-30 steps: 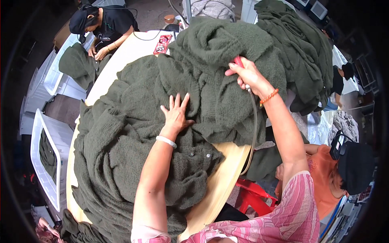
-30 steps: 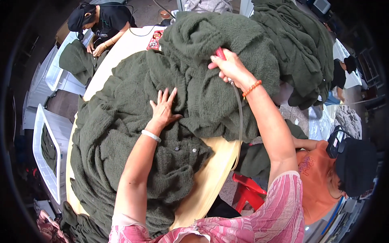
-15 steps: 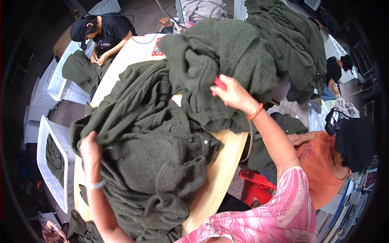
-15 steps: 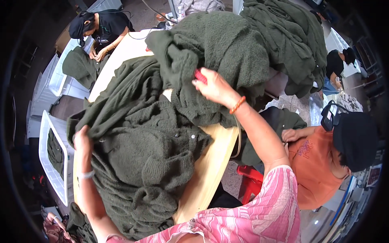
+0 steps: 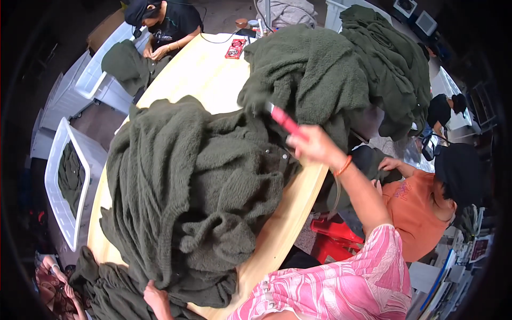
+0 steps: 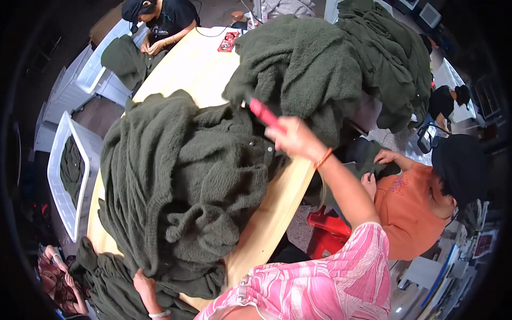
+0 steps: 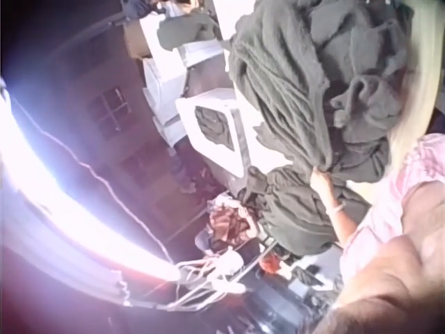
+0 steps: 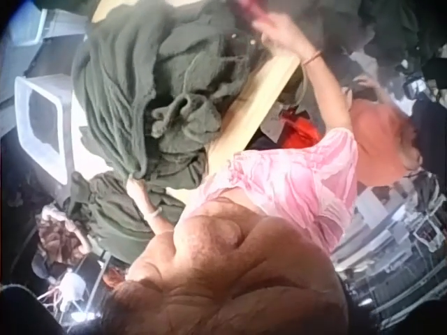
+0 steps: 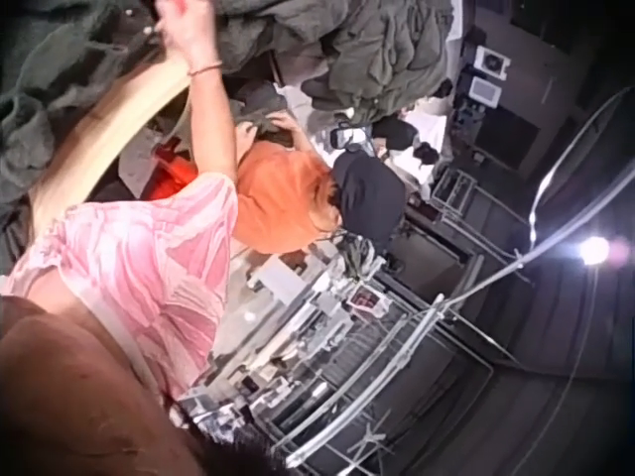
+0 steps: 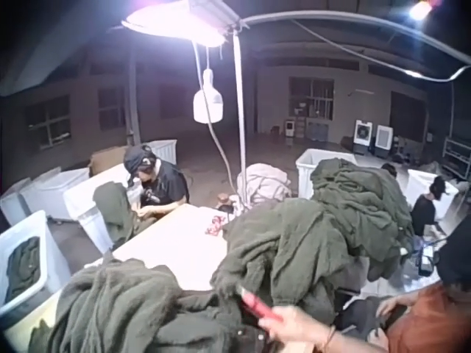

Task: Trimming loose threads from knitted garments using scissors on a factory floor.

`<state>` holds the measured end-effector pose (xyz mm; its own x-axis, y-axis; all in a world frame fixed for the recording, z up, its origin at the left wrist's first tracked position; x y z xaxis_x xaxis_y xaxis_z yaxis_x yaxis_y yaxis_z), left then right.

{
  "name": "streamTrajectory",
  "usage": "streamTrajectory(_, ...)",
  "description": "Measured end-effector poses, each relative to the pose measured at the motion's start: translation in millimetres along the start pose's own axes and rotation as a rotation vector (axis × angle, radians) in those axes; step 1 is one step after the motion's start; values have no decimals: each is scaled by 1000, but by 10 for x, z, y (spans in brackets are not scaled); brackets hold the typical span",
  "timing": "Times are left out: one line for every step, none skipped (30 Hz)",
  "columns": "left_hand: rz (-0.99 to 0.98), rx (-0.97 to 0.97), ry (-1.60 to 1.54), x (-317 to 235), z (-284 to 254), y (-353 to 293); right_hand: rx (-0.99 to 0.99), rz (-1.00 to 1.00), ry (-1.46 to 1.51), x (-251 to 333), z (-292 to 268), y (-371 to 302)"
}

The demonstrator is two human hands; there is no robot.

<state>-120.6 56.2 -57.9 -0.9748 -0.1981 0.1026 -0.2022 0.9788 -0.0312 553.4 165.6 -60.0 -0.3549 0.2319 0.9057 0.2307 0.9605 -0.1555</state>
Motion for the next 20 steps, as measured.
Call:
streamTrajectory(10, 106, 2, -82, 136, -50, -139, 0, 26, 216, -253, 25)
streamTrajectory(-2, 206, 11, -134, 190, -140, -258, -11, 60, 512, -435, 50)
streamTrajectory(-20, 313, -62, -261, 194, -188, -358, -21, 48, 617, -632, 94)
streamTrajectory(-61, 338, -97, -326, 241, -197, -467, -33, 31, 705, -844, 45)
streamTrajectory(-25, 302, -95, -501, 127, -194, -423, -12, -8, 777, -874, -31)
streamTrajectory(4, 260, -91, -620, 13, -206, -374, 2, -42, 851, -859, -43)
streamTrajectory(-7, 262, -94, -598, -8, -240, -277, 87, -47, 875, -701, -130)
streamTrajectory(27, 209, -83, -614, -72, -240, -77, 122, -24, 898, -483, -203)
streamTrajectory(78, 158, -77, -668, -111, -207, 106, 86, 15, 903, -274, -287)
streamTrajectory(91, 157, -83, -701, -144, -198, 287, 49, 58, 924, -72, -345)
streamTrajectory(90, 171, -73, -714, -167, -222, 362, 34, 24, 1026, 77, -350)
streamTrajectory(97, 184, -64, -739, -179, -212, 428, 22, -10, 1142, 217, -344)
streamTrajectory(79, 274, -61, -733, -123, -196, 380, -3, 14, 1143, 278, -237)
streamTrajectory(93, 266, -59, -823, -141, -190, 337, -32, 42, 1088, 355, -59)
streamTrajectory(94, 169, -230, -962, -241, -209, 279, -7, -21, 966, 421, 176)
streamTrajectory(100, 76, -400, -1058, -317, -183, 219, 23, -82, 790, 465, 445)
streamTrajectory(244, 51, -412, -1139, -212, -165, 192, 50, -83, 651, 484, 667)
streamTrajectory(299, 43, -451, -1262, -167, -164, 176, 74, -80, 464, 542, 912)
streamTrajectory(288, 70, -503, -1296, -47, -129, 167, 92, -166, 242, 642, 1161)
streamTrajectory(273, 97, -552, -1303, 122, -89, 160, 110, -250, -2, 774, 1393)
Point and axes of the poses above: each hand's wrist, its own y-axis towards the middle knuckle, its own z-axis out of the palm, x = y × z, the point moved 7 cm from there along y, towards the middle knuckle, and after that the axes turned 2 degrees about -x, right-handed, at the moved point
